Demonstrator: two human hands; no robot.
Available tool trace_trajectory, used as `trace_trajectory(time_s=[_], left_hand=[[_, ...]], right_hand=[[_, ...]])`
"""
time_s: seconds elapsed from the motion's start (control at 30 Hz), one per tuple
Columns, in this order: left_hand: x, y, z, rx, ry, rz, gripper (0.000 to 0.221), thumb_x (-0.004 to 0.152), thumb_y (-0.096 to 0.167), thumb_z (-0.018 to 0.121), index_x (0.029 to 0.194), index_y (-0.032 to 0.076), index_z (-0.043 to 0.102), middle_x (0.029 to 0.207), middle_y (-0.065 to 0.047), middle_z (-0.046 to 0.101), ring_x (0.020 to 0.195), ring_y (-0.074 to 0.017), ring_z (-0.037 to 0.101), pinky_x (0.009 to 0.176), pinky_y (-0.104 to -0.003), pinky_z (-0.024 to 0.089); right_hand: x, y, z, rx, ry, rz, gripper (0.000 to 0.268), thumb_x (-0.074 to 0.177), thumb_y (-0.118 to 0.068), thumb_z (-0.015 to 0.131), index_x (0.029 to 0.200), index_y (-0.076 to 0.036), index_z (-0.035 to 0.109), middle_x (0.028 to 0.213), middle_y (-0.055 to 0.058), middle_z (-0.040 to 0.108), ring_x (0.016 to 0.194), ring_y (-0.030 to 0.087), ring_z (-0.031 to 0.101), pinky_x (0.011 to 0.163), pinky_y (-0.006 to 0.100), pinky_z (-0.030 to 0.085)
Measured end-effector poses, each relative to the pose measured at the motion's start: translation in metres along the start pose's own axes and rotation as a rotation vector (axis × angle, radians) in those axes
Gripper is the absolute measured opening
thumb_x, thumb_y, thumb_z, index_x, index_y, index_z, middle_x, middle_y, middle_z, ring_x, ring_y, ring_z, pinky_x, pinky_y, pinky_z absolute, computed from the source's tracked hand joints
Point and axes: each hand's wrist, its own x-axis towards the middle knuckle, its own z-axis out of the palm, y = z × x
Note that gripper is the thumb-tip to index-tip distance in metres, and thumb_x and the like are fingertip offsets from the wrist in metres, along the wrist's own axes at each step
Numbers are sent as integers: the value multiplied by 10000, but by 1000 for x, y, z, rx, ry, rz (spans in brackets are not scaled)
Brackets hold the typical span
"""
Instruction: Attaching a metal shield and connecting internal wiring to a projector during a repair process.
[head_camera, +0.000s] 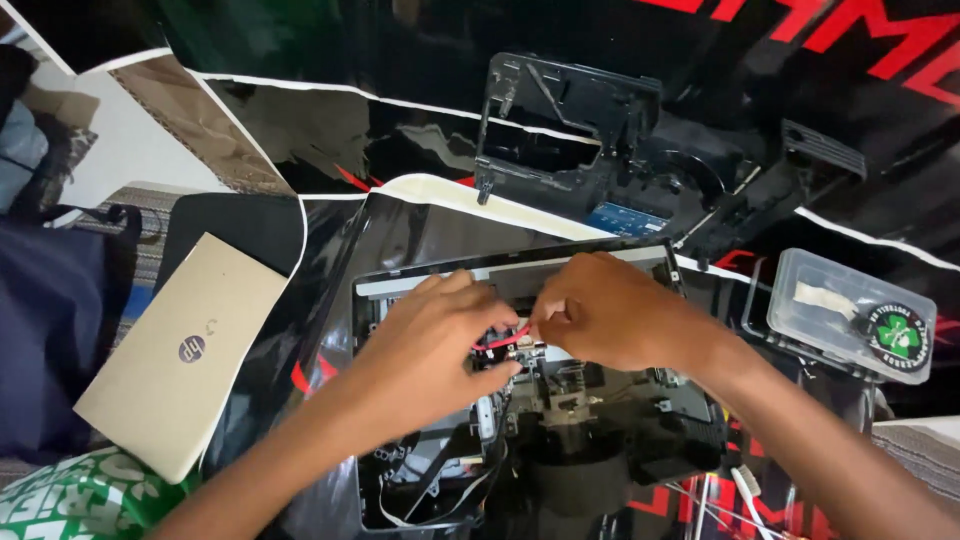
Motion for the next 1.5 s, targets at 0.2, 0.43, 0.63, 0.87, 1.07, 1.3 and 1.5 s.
trace_trajectory(time_s=[0.2,0.43,0.63,0.87,1.07,1.3,1.5], left_hand=[[-2,-9,35,240,168,34,232,927,270,715,974,44,690,919,-90,659,980,-289,566,820,-432,435],[-5,-7,36,242,217,42,197,952,254,659,965,59,677,887,-62,652,911,-262,535,792,-416,402],[-7,-5,35,207,222,35,189,954,238,650,1003,59,683,947,-61,682,907,-259,539,773,-417,394],[-6,-3,40,165,256,11,172,916,223,684,962,58,695,913,-38,683,877,-246,526,752,-408,379],[-7,0,41,156,296,22,138,915,195,680,938,59,672,899,-35,675,863,-248,516,727,-408,376],[-10,3,41,164,300,-3,135,917,189,678,923,54,676,893,-52,676,869,-251,526,730,-422,377],[-55,14,1,51,387,-147,608,875,499,720,1305,75,643,1242,-135,669,1182,-321,580,992,-501,432]], right_hand=[[-3,-15,-1,-50,3,221,351,1001,-244,674,683,-128,770,560,33,635,521,158,544,594,346,450],[-9,-15,7,-75,80,187,210,952,-257,661,854,-168,824,816,-1,800,757,140,738,716,328,577],[-28,-2,19,-173,87,142,306,945,-365,678,1220,-261,762,1065,-60,699,1022,201,637,811,430,495],[-18,30,46,-363,380,-346,238,954,-326,720,1060,-115,738,915,24,647,694,298,577,743,414,455],[-23,25,53,-357,461,-406,100,926,-140,691,1013,-92,699,892,46,629,769,281,605,753,401,405],[-22,31,61,-377,512,-353,99,918,-190,691,971,-109,676,906,32,614,695,301,578,725,403,390],[-73,21,66,-120,635,-299,520,875,-409,758,1288,-107,667,1177,90,688,1119,320,653,912,491,511]])
